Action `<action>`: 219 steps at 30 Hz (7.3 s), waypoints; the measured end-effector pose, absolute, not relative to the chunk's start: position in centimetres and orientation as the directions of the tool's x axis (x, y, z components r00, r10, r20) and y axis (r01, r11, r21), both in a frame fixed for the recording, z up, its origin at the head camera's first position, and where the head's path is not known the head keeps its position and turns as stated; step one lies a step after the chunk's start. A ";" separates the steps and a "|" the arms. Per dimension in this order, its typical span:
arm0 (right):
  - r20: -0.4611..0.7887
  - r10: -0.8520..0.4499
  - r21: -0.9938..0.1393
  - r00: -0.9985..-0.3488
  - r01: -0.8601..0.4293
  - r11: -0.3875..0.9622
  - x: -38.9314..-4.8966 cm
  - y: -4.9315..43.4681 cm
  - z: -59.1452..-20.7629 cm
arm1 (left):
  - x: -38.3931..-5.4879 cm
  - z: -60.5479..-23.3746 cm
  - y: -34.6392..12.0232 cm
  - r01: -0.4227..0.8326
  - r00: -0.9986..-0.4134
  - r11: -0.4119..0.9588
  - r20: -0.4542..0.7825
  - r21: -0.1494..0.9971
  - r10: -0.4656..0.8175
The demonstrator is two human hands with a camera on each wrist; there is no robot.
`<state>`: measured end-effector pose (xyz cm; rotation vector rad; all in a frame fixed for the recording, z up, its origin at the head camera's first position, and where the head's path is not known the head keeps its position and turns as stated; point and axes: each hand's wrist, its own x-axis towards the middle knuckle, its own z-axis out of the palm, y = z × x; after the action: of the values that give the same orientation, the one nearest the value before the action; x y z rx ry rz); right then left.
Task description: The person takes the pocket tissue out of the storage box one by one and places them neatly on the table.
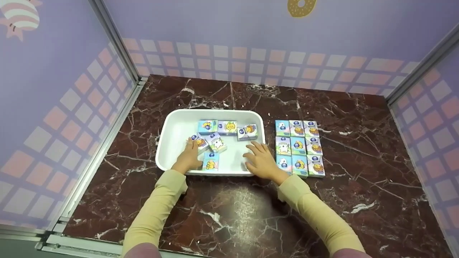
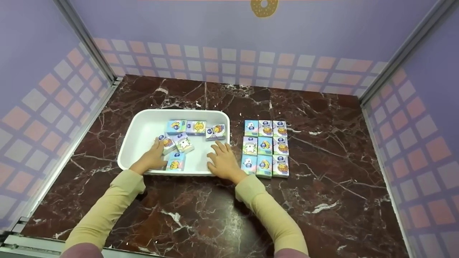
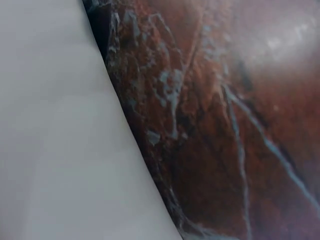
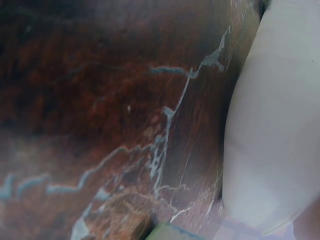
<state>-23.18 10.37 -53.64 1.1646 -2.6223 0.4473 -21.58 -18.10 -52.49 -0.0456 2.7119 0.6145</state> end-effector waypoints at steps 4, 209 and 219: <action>0.337 -0.664 -0.179 -0.667 -0.738 0.651 -23.2 10.4 -53.8 | -21.5 -52.4 -17.8 -0.080 -0.937 0.910 -0.343 0.406 0.071; -0.141 -0.125 -0.345 -0.982 -0.069 0.936 -32.7 33.7 -52.9 | -17.8 -52.5 -23.8 -0.168 -0.943 0.889 0.194 0.427 -0.272; -0.204 -0.078 -0.294 -0.976 -0.015 0.956 -32.7 33.2 -52.8 | -17.9 -52.5 -23.9 -0.175 -0.939 0.891 0.202 0.418 -0.279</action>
<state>-32.66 33.21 -52.80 0.0805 -3.3194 0.4958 -17.93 -23.91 -52.51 -0.4035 3.3057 0.6899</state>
